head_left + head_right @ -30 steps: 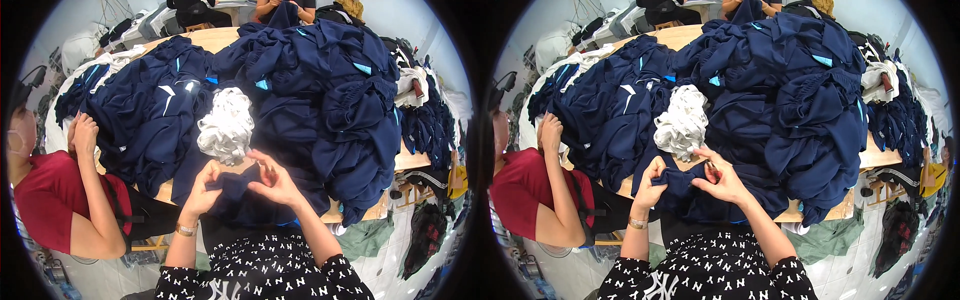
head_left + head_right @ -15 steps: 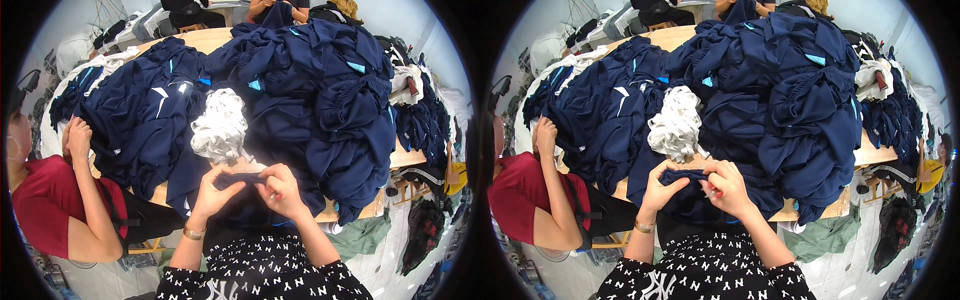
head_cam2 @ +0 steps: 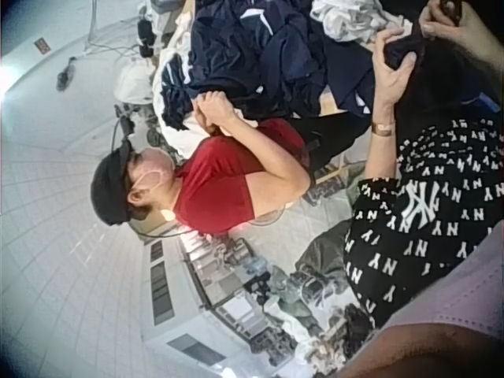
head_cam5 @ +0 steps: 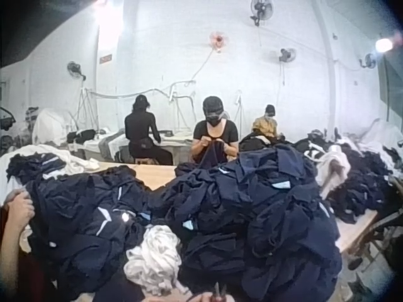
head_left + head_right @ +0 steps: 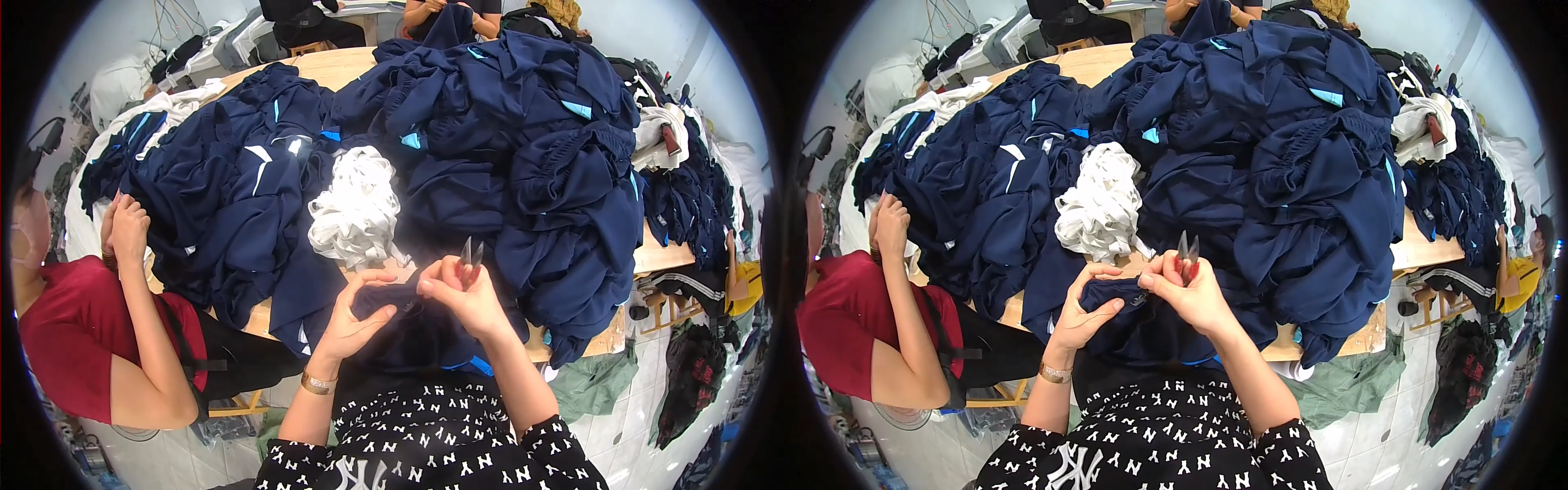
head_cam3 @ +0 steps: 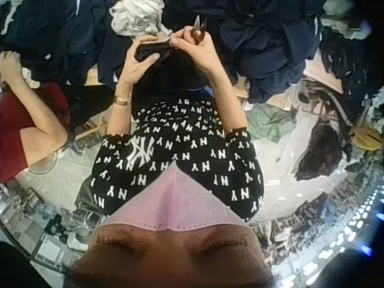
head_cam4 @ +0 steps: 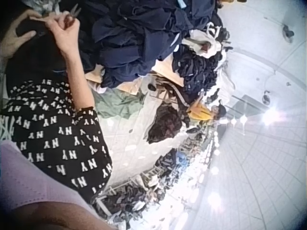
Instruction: Trimming excess threads and loose ends from manufactured blue garments using small snips.
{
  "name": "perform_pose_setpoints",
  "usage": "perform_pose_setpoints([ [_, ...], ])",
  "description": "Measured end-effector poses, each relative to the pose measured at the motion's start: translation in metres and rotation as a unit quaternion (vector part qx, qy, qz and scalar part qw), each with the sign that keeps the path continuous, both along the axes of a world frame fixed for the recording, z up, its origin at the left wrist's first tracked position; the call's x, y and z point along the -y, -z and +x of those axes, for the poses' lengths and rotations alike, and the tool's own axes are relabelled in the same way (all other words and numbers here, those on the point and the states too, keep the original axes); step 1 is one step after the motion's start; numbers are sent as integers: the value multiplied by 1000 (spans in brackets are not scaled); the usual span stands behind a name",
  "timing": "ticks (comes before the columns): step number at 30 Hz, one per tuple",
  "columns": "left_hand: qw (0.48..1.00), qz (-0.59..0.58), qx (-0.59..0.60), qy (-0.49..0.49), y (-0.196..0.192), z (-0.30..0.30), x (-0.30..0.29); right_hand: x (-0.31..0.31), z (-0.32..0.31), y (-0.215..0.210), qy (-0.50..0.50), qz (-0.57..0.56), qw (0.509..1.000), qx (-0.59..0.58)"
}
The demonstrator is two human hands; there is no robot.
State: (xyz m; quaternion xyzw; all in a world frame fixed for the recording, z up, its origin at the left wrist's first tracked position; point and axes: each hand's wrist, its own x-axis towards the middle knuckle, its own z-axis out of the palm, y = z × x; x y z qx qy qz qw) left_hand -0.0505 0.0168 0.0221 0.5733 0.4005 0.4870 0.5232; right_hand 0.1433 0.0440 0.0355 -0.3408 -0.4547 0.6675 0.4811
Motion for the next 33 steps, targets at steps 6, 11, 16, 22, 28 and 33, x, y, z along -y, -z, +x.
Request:
perform_pose_setpoints([
  [6, 999, -39, 34, 4, 4, -1, -2, -3, 6, -11, -7, -42, 991, -128],
  [11, 992, -42, -92, -78, -3, -4, -4, -10, 4, -11, 46, -6, 995, -94],
  [16, 821, 190, -519, -142, -9, -6, 5, -15, -12, 11, 60, -16, 995, -73],
  [22, 919, 62, -359, -151, -6, -11, 7, -17, -32, 49, 142, 123, 966, 179],
  [28, 980, 32, -145, -129, -8, -24, 9, -8, -36, 90, 114, 83, 957, 252],
  [33, 988, 1, -15, -155, 18, -48, 6, -3, 8, 38, -36, -189, 962, -195],
])
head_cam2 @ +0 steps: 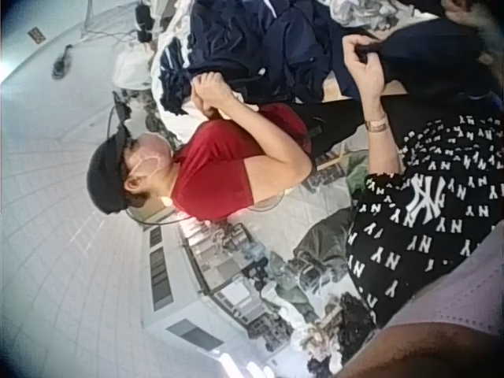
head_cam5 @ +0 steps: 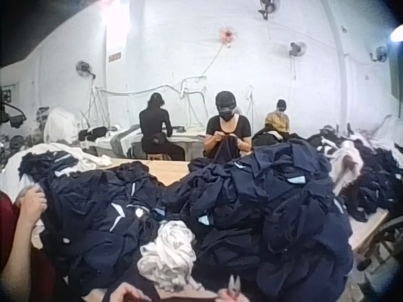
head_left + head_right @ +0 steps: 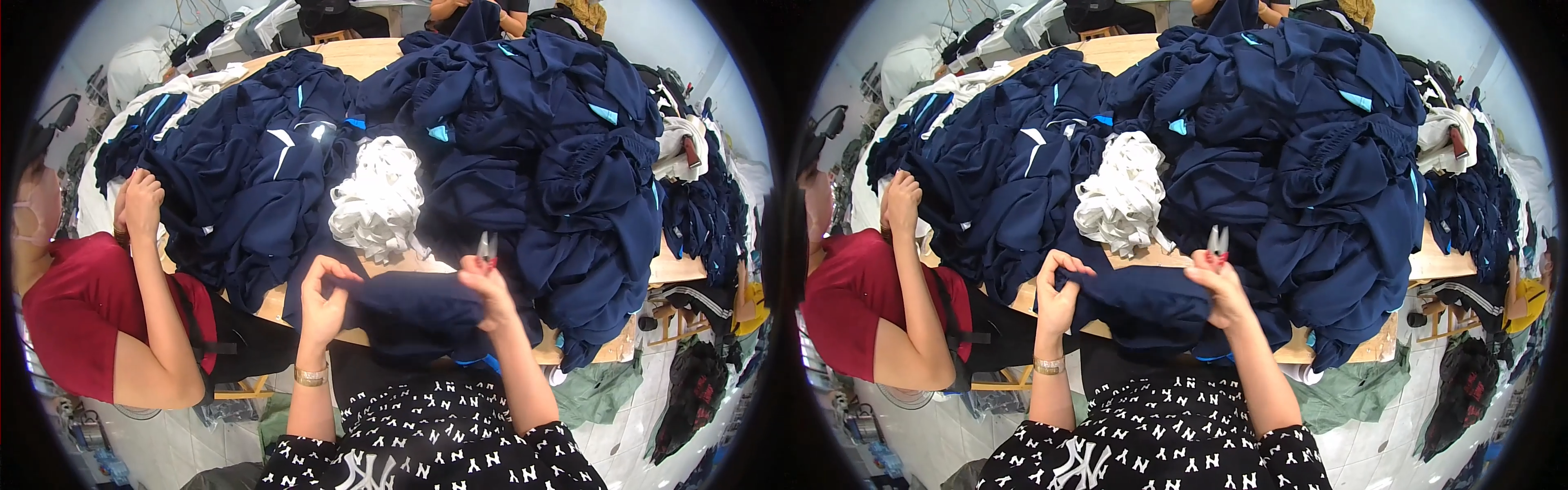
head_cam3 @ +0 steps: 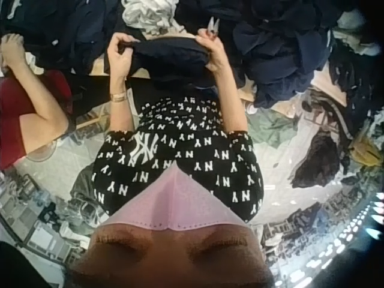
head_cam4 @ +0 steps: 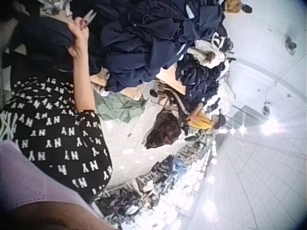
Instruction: Trimming excess threads and loose ends from manufactured blue garments using small snips.
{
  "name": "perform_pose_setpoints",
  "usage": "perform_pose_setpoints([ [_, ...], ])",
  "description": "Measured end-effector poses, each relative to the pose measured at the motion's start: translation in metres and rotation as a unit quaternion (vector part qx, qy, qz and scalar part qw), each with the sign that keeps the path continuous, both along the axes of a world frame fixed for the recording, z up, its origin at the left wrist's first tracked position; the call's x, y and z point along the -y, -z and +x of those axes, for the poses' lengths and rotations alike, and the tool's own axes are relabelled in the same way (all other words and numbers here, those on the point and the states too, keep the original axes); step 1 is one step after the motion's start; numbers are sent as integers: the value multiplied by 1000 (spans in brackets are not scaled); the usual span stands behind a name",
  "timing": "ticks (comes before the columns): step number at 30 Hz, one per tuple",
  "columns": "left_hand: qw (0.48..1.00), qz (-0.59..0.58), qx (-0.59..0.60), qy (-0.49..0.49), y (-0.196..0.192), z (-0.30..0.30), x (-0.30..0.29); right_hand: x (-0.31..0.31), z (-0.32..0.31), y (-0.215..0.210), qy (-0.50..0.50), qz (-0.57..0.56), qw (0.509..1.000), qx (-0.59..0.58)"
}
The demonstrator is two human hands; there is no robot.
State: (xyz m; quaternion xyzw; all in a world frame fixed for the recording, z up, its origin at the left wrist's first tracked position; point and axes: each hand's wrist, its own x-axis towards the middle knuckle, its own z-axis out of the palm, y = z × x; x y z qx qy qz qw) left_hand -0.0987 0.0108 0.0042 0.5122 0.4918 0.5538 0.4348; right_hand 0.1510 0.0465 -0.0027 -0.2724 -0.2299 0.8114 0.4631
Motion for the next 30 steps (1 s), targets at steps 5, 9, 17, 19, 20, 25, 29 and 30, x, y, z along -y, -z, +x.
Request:
perform_pose_setpoints([
  [5, 972, -58, 226, 40, -2, 23, -3, -12, 18, 21, 1, 62, 930, 362],
  [9, 984, -12, 172, 51, -3, 27, -4, -6, 1, 19, 130, 228, 797, 544],
  [17, 994, 76, -46, 68, -15, 22, -11, -16, -37, -45, -24, 415, 839, 351],
  [19, 987, 97, -117, 46, -27, 26, -11, -15, -41, -45, -22, 438, 812, 385],
  [20, 982, 92, -163, 26, -33, 28, -9, -14, -43, -41, -23, 440, 812, 384],
  [25, 964, 126, -232, 18, -46, 36, -6, -13, -47, -38, -7, 303, 926, 224],
  [29, 962, 111, -247, 18, -47, 38, -6, -18, -38, -48, 9, 233, 956, 181],
  [30, 962, 111, -247, 17, -45, 37, -7, -19, -37, -49, 8, 233, 955, 181],
])
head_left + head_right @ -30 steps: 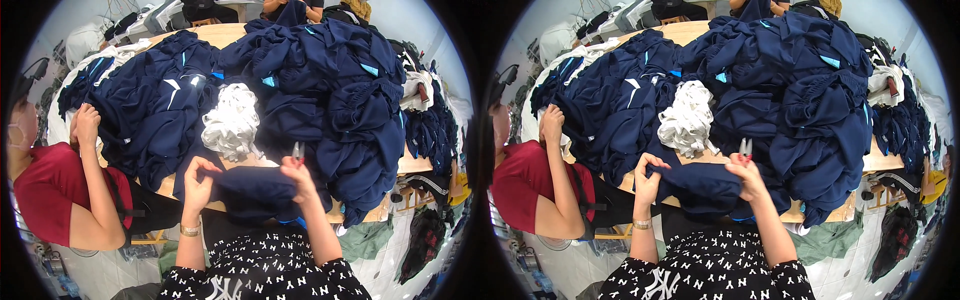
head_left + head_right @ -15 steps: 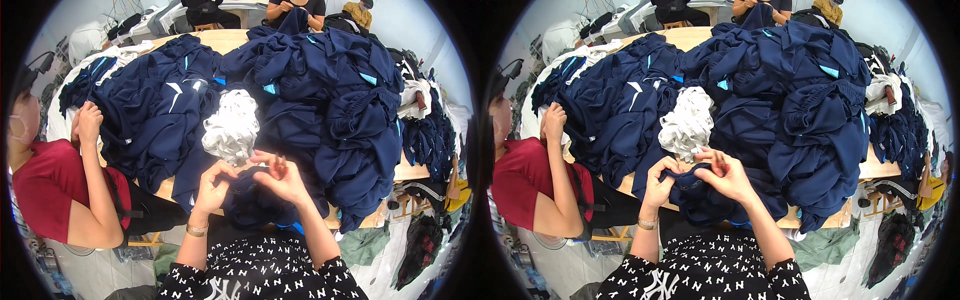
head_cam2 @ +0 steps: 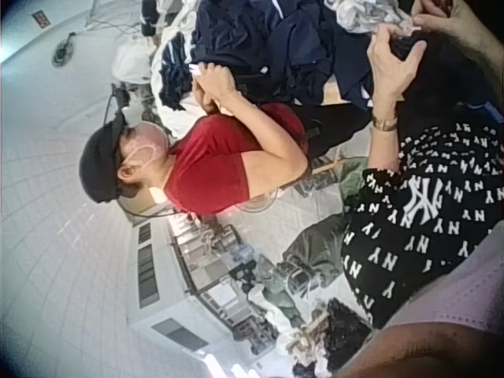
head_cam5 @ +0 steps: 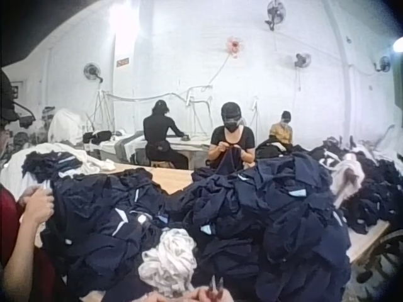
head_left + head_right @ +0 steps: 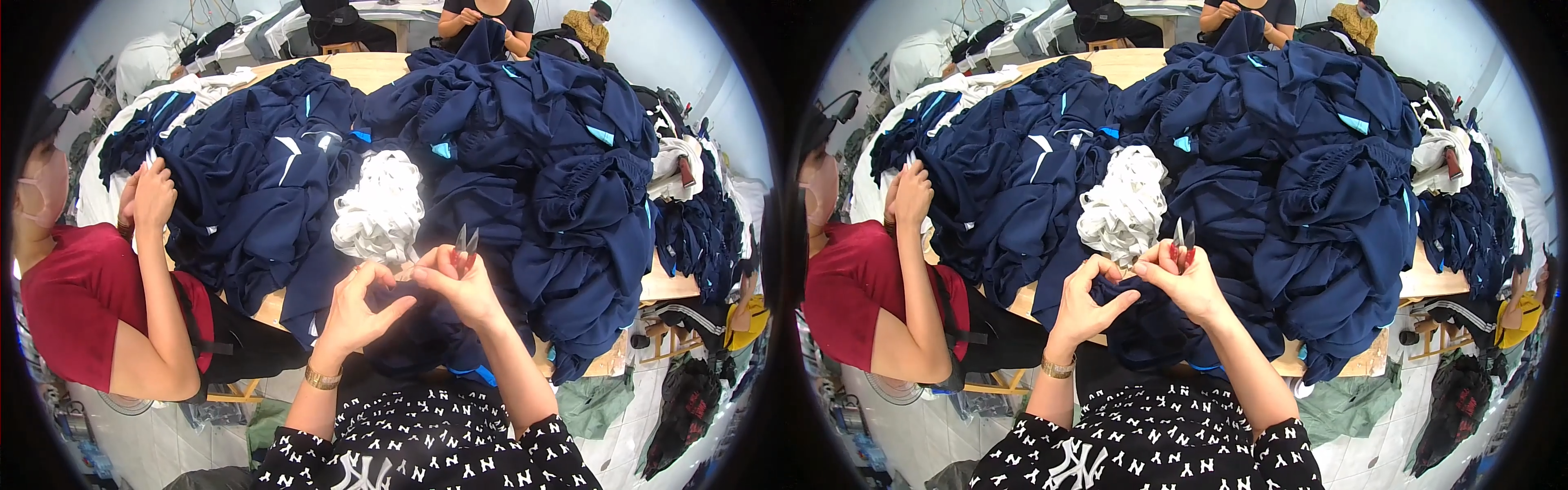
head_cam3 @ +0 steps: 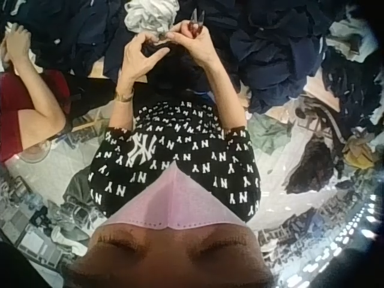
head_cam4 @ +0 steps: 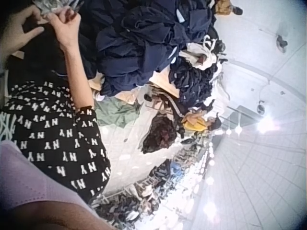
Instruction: Trimming excess threads and loose ends from manufactured blue garments using small snips.
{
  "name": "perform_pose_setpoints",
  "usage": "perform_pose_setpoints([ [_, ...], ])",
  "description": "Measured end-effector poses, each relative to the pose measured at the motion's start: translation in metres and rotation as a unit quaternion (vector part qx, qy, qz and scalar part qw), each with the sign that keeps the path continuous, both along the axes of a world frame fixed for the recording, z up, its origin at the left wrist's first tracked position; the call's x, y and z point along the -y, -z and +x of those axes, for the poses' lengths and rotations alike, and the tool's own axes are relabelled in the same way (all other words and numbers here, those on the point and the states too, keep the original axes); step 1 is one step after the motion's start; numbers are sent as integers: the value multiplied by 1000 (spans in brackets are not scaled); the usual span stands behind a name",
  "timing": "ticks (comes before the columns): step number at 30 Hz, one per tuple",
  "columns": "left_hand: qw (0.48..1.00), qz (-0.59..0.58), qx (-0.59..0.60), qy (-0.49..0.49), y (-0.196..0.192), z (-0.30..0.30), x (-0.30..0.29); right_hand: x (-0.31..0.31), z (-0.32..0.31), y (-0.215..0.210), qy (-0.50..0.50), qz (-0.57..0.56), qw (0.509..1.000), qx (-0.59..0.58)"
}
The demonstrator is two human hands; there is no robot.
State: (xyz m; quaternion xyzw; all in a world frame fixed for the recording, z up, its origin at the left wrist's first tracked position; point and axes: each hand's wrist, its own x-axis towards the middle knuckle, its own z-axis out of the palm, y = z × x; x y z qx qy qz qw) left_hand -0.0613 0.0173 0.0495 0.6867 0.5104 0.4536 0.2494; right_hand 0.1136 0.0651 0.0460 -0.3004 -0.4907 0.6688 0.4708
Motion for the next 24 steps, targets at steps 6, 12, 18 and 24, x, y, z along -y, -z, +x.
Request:
perform_pose_setpoints([
  [6, 999, 6, -38, 3, 4, 2, 0, -1, 1, -8, -6, -21, 1000, -20],
  [12, 990, 56, -129, -15, 0, -5, 0, -1, -5, -17, 53, 24, 997, -46],
  [18, 988, 130, -59, -66, 9, -8, -1, -1, 4, 18, 155, 124, 959, 204],
  [24, 990, 123, -11, -65, 22, -18, -4, 15, 12, 13, 62, 162, 956, 237],
])
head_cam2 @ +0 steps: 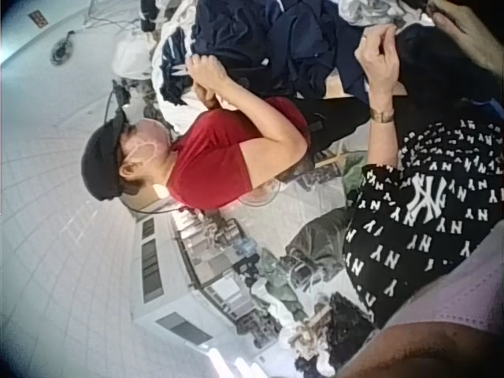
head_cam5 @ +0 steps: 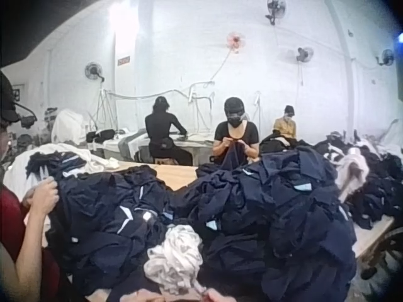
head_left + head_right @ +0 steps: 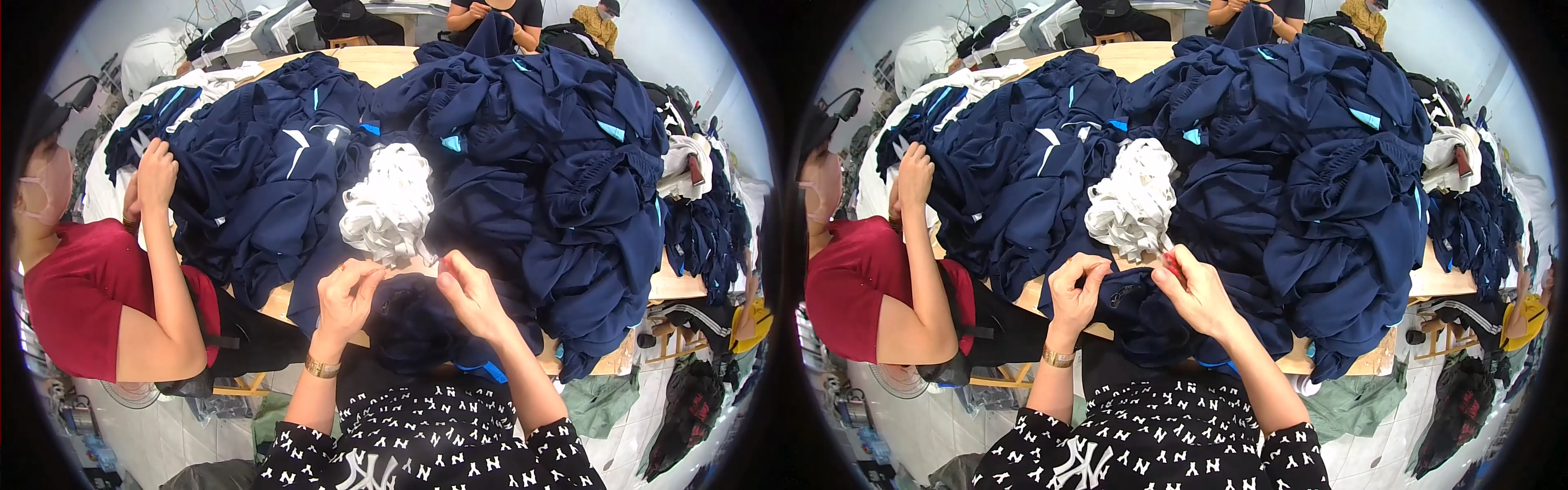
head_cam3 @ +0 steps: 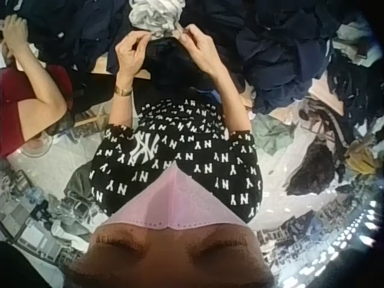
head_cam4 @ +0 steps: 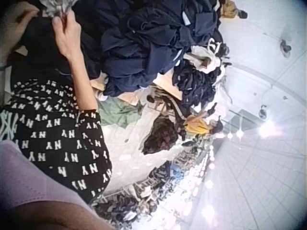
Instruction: Trimming excess threads and loose ends from manufactured blue garments using small snips.
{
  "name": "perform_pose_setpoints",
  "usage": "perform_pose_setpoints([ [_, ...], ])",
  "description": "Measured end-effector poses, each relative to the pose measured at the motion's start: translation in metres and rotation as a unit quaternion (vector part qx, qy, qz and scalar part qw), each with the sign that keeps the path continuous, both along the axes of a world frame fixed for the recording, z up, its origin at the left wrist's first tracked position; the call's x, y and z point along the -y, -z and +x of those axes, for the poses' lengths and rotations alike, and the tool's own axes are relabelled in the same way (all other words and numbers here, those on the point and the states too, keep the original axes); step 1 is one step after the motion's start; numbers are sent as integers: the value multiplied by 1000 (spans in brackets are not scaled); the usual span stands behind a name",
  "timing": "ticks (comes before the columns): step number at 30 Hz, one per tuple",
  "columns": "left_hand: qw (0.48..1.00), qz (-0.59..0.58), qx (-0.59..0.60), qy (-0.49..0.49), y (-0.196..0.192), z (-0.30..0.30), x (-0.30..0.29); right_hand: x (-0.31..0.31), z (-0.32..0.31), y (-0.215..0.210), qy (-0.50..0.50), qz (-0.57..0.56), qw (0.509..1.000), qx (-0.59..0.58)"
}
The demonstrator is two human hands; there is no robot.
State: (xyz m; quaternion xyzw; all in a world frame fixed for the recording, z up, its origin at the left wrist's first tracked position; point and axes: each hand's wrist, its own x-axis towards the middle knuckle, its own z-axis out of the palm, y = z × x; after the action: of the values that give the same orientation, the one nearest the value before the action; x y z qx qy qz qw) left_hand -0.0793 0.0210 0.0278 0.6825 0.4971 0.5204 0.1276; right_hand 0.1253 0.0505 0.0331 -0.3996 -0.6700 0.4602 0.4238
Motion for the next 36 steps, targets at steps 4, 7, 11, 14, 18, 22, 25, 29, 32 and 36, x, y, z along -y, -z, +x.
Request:
perform_pose_setpoints([
  [4, 999, -2, 37, 16, 5, -4, -2, -2, 3, -16, -41, 95, 984, 145],
  [7, 999, -3, 40, 27, 5, -3, -4, -8, 3, -15, -65, 249, 935, 245],
  [11, 997, -5, 64, 45, 4, 0, -5, -16, -3, -6, -70, 287, 921, 255],
  [14, 996, -16, 72, 57, 3, 0, -4, -20, -5, -4, -87, 284, 917, 266],
  [18, 997, 0, 40, 63, 1, -3, -5, -21, -6, -4, -116, 290, 912, 267],
  [22, 996, -23, 55, 65, 2, -2, -4, -23, -5, -5, -133, 307, 899, 281],
  [25, 993, -49, 86, 70, 5, -2, -4, -25, -4, -3, -129, 338, 886, 290],
  [29, 989, -55, 112, 85, 8, -2, -6, -27, -5, -3, -128, 347, 883, 287],
  [32, 985, -66, 130, 92, 5, -1, -6, -27, -4, 1, -138, 325, 893, 280],
  [36, 978, -51, 180, 98, 9, 2, -7, -23, -1, 8, -108, 180, 969, 131],
])
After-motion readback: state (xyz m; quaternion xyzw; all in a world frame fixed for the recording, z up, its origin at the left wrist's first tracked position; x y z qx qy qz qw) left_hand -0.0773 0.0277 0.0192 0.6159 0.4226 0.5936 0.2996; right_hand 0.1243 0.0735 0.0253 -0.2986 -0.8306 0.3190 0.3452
